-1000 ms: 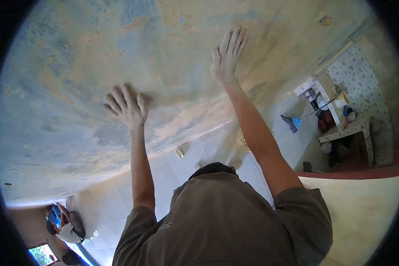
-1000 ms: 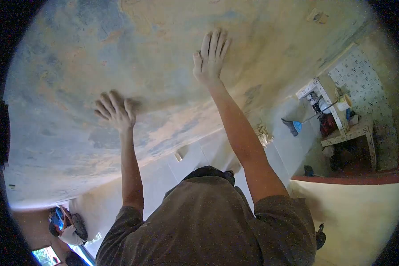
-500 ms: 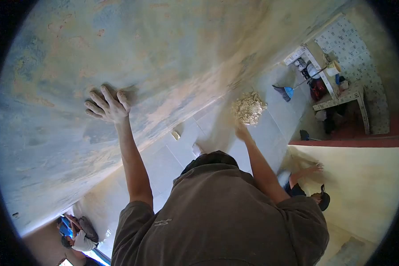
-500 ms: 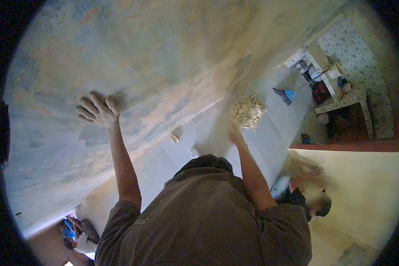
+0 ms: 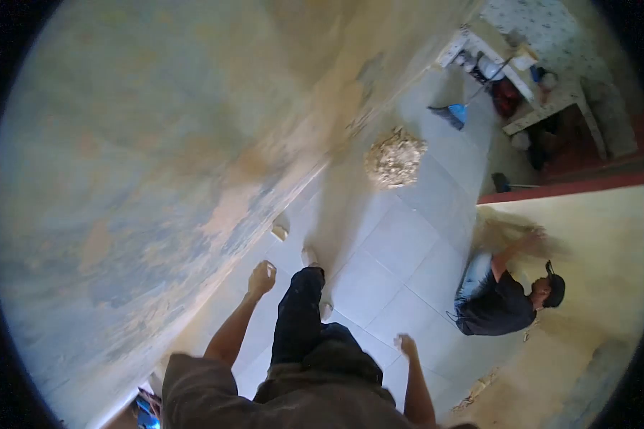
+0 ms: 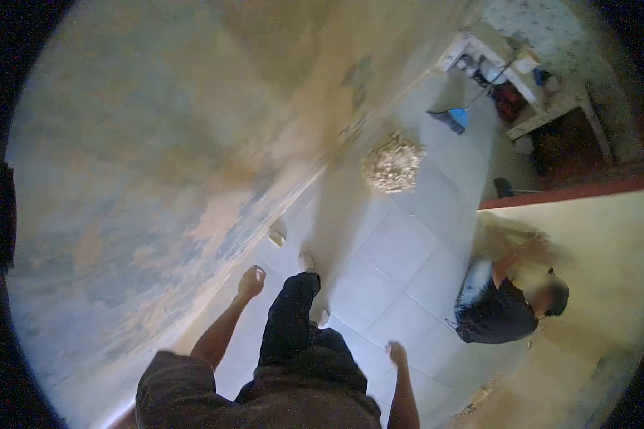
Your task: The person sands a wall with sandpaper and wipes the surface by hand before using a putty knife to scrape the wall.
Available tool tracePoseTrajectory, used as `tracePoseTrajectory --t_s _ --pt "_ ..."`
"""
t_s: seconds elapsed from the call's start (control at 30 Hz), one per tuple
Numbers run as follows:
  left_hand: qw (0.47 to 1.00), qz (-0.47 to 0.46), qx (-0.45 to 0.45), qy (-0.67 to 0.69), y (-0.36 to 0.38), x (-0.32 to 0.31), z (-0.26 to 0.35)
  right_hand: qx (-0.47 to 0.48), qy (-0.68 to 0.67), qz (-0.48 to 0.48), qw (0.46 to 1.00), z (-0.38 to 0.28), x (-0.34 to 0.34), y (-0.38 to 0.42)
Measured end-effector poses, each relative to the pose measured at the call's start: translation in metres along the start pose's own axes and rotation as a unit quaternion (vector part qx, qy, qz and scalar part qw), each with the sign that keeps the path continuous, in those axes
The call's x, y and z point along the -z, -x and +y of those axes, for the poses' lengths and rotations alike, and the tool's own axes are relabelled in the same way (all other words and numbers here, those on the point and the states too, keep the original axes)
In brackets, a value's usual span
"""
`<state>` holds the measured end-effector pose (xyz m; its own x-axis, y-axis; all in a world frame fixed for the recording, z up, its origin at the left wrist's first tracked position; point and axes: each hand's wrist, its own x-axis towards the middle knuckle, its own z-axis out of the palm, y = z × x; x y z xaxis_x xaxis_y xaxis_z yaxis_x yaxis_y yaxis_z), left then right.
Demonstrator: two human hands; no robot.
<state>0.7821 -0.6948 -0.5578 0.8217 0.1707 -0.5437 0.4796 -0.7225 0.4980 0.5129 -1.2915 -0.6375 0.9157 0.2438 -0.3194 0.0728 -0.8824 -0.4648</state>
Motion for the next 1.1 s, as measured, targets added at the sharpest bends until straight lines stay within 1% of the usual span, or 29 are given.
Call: tracePoseTrajectory --t_s 0.03,0.07,0.1,0.13,0.17,0.2,0.23,0.27,0.3,0.37,0.43,0.5,0.57,0.6,0.63,0.67,0.73,0.8,0.83,0.9,0.93,0.97,1.0,1.03,1.07,1.1 --pt "0.993 -0.080 0.070 -0.053 -0.023 -0.029 -0.034 -0.184 -0.218 -0.080 0.955 -0.031 0.015 0.029" --pt "0.971 -0.167 0.129 -0.115 -0.046 -0.056 -0.066 -0.268 -0.224 -0.116 0.930 -0.018 -0.029 0.078" --pt "0.959 -0.202 0.157 -0.121 -0.078 -0.099 -0.119 -0.311 -0.362 -0.113 0.871 -0.062 0.004 0.097" --pt "0.945 -0.237 0.185 -0.128 -0.110 -0.140 -0.169 -0.460 -0.419 -0.132 0.771 -0.073 -0.014 0.125" --pt "0.929 -0.272 0.211 -0.137 -0.141 -0.177 -0.213 -0.466 -0.597 -0.086 0.647 -0.071 -0.035 0.170" --pt "0.929 -0.261 0.223 -0.138 -0.163 -0.192 -0.219 -0.530 -0.474 -0.166 0.683 -0.075 -0.046 0.204" --pt "0.929 -0.249 0.235 -0.139 -0.184 -0.207 -0.225 -0.546 -0.523 -0.203 0.622 -0.093 -0.051 0.223" --pt "0.923 -0.259 0.264 -0.102 -0.210 -0.226 -0.240 -0.562 -0.562 -0.241 0.557 -0.112 -0.055 0.241" --pt "0.915 -0.269 0.295 -0.062 -0.234 -0.247 -0.257 -0.585 -0.561 -0.230 0.539 -0.139 -0.045 0.221" --pt "0.921 -0.188 0.343 0.001 -0.264 -0.270 -0.262 -0.609 -0.565 -0.193 0.522 -0.170 -0.046 0.185" --pt "0.915 -0.121 0.385 0.016 -0.296 -0.297 -0.271 -0.619 -0.572 -0.159 0.515 -0.194 -0.048 0.142" --pt "0.917 -0.095 0.387 0.002 -0.331 -0.325 -0.298 -0.625 -0.580 -0.128 0.507 -0.211 -0.053 0.107" --pt "0.897 -0.092 0.432 0.004 -0.361 -0.351 -0.334 -0.628 -0.589 -0.110 0.497 -0.230 -0.056 0.076" --pt "0.899 -0.068 0.432 0.015 -0.367 -0.352 -0.333 -0.627 -0.592 -0.101 0.497 -0.234 -0.059 0.070" --pt "0.904 -0.058 0.421 0.057 -0.374 -0.349 -0.330 -0.627 -0.593 -0.095 0.497 -0.239 -0.059 0.067" --pt "0.912 -0.062 0.403 -0.036 -0.386 -0.364 -0.361 -0.628 -0.594 -0.090 0.495 -0.244 -0.060 0.066" --pt "0.952 -0.046 0.287 -0.091 -0.378 -0.341 -0.329 -0.633 -0.594 -0.088 0.489 -0.251 -0.063 0.066" --pt "0.960 -0.028 0.265 -0.090 -0.384 -0.329 -0.301 -0.641 -0.591 -0.093 0.481 -0.251 -0.065 0.065" --pt "0.962 -0.016 0.258 -0.090 -0.379 -0.320 -0.292 -0.664 -0.584 -0.077 0.460 -0.251 -0.067 0.073" --pt "0.970 0.029 0.195 -0.146 -0.361 -0.316 -0.264 -0.639 -0.575 -0.084 0.504 -0.239 -0.077 0.089" --pt "0.979 -0.027 0.127 -0.156 -0.354 -0.320 -0.271 -0.621 -0.572 -0.086 0.528 -0.233 -0.083 0.089" --pt "0.990 0.003 0.097 -0.102 -0.327 -0.303 -0.225 -0.589 -0.545 -0.090 0.590 -0.231 -0.086 0.078" --pt "0.984 -0.044 0.033 -0.167 -0.305 -0.295 -0.197 -0.556 -0.512 -0.090 0.649 -0.223 -0.088 0.066" --pt "0.985 -0.094 0.003 -0.142 -0.278 -0.289 -0.174 -0.531 -0.488 -0.019 0.693 -0.215 -0.086 0.036" --pt "0.972 -0.105 -0.126 -0.170 -0.250 -0.292 -0.164 -0.527 -0.435 0.023 0.730 -0.217 -0.080 0.007" --pt "0.945 -0.166 -0.195 -0.206 -0.212 -0.256 -0.103 -0.507 -0.387 0.031 0.769 -0.228 -0.048 -0.044"
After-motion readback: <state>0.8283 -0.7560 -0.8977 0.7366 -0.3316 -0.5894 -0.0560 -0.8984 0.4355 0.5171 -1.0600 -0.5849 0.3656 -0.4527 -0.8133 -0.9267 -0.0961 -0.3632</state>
